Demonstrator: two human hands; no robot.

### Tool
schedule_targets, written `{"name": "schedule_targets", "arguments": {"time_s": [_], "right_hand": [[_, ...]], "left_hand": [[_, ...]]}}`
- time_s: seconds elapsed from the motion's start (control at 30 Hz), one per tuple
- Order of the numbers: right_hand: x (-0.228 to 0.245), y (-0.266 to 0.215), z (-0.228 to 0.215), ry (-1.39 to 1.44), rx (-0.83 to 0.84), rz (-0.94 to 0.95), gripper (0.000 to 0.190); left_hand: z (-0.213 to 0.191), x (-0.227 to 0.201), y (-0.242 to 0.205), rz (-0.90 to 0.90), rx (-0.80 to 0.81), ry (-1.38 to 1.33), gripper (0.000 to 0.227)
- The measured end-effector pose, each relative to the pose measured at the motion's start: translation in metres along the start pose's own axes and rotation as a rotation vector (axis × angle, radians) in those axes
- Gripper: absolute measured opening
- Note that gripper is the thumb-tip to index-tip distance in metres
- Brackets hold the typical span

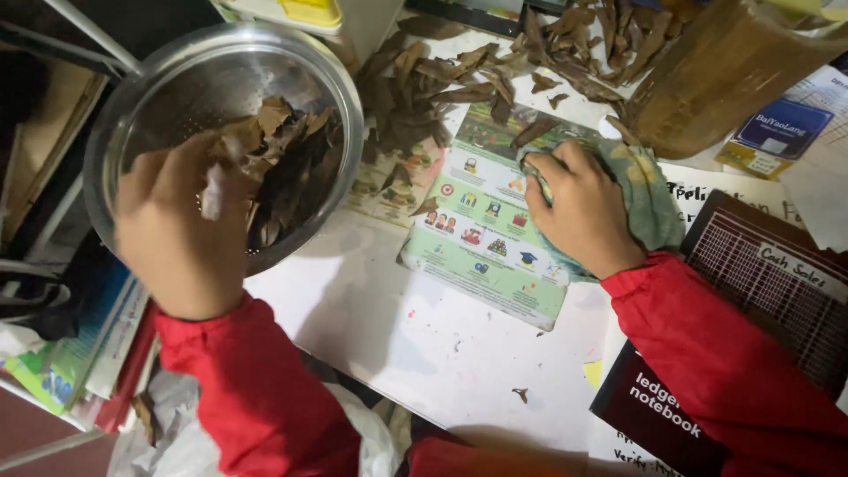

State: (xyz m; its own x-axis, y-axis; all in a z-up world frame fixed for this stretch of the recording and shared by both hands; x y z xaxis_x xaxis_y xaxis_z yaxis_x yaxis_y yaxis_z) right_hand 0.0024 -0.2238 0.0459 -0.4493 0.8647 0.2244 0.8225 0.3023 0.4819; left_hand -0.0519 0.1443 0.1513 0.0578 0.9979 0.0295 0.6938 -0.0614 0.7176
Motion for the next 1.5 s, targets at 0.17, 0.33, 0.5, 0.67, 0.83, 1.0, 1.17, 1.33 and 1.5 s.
{"name": "schedule_targets", "arguments": {"time_s": [0.17,0.33,0.5,0.67,0.83,1.0,1.17,1.33,1.5], "right_hand": [[0.001,-0.001,-0.003,-0.017,-0.025,-0.008,0.024],[0.001,0.0,-0.004,0.013,-0.012,0.006,0.025],[-0.004,0.003,-0.002,0.113,0.017,0.059,0.023],[-0.004,0.003,-0.006,0.194,-0.052,0.033,0.02],[-0.003,0.008,-0.022,0.384,-0.205,0.039,0.019],[-0.002,0.009,-0.025,0.464,-0.308,-0.104,0.01],[-0.01,0.005,-0.018,0.535,-0.285,-0.076,0.007],[-0.014,0.008,-0.017,0.747,-0.222,-0.01,0.012],[-0.018,0.011,-0.015,0.956,-0.143,0.037,0.017]], "left_hand": [[0.025,-0.091,0.03,0.18,-0.047,-0.293,0.036],[0.157,-0.172,0.049,0.282,0.201,-0.546,0.019],[0.246,-0.176,0.049,0.131,0.237,-0.135,0.03],[0.212,-0.179,0.043,0.198,0.122,-0.289,0.023],[0.157,-0.191,0.035,0.35,-0.019,-0.439,0.015],[0.121,-0.205,0.028,0.446,-0.009,-0.715,0.003],[0.128,-0.203,0.028,0.403,0.202,-0.874,0.02],[0.137,-0.201,0.027,0.263,0.462,-1.218,0.017],[0.145,-0.208,0.022,0.162,0.62,-1.403,0.014]]}}
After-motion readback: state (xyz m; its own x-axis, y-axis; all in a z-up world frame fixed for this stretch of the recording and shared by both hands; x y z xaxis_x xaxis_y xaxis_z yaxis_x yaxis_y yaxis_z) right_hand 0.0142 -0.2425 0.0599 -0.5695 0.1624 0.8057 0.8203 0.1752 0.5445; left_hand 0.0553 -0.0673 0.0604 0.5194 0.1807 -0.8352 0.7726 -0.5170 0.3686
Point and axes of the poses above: each hand's wrist, its own y-axis towards the middle knuckle, its own z-axis out of the palm, x = y × z, the point moved 5 cm from there along y, towards the middle knuckle, and after that the axes turned 3 degrees about y, right-handed, at the moved point
